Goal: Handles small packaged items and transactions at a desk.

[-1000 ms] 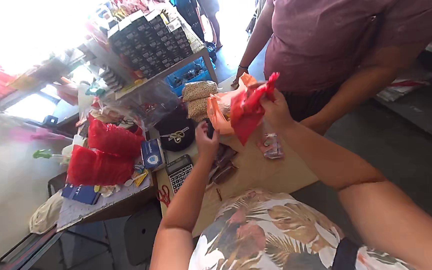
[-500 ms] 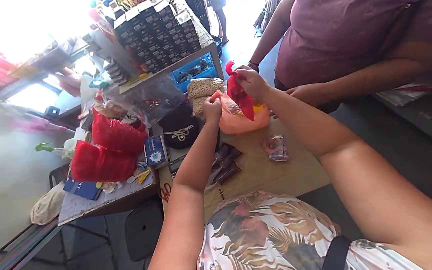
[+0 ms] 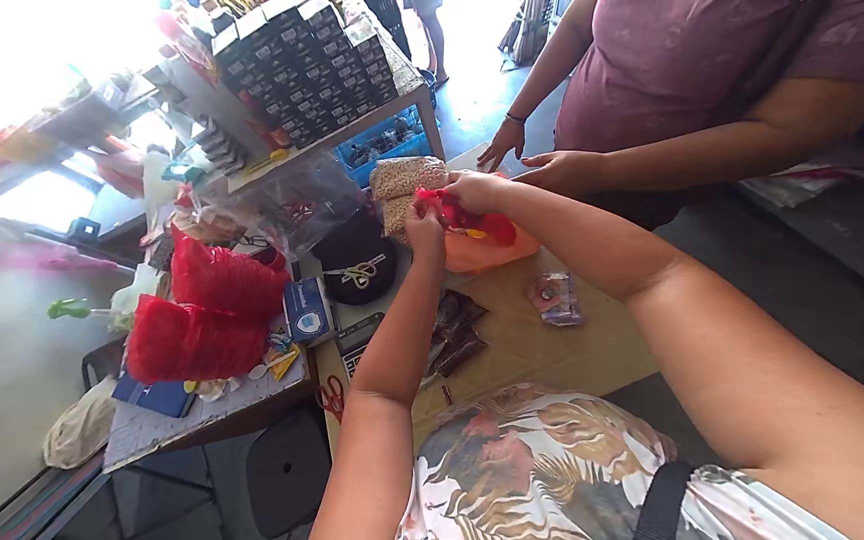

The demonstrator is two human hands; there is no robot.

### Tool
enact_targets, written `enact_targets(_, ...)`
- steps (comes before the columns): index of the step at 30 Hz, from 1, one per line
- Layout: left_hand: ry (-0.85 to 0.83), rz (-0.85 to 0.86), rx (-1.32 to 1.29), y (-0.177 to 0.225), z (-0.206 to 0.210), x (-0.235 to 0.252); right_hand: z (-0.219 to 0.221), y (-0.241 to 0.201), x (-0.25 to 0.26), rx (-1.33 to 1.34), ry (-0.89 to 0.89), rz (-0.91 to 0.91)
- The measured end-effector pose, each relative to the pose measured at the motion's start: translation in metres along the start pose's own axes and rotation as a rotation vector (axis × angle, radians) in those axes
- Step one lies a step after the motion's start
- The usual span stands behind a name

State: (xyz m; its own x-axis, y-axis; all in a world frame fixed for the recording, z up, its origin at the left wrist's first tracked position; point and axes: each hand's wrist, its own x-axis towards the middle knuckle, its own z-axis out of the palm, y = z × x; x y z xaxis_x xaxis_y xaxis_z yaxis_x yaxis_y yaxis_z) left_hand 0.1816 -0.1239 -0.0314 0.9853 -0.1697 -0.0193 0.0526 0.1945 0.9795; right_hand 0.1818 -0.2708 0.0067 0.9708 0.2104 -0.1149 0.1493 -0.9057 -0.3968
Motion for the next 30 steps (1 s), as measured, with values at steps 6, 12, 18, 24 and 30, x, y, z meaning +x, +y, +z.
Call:
enact_targets(6,0.006,0.025,-0.075,0.0,0.0,-0.004,0.026,-0.003,0.014,-0.187,-0.164,0.21)
enact_targets(12,-0.042,0.046,-0.056,-0.007,-0.001,-0.005,0.078,-0.003,0.035,-0.05,-0.085,0.272)
enact_targets(18,-0.03,0.047,-0.061,-0.008,-0.005,-0.005,0.101,0.013,0.048,0.31,0.064,0.264)
enact_targets(24,-0.004,0.057,-0.093,-0.004,-0.011,-0.006,0.056,0.04,-0.004,0.459,0.184,0.112)
enact_targets(30,0.004,0.055,-0.135,-0.008,-0.005,-0.007,0.046,0.073,-0.015,0.166,0.136,0.439)
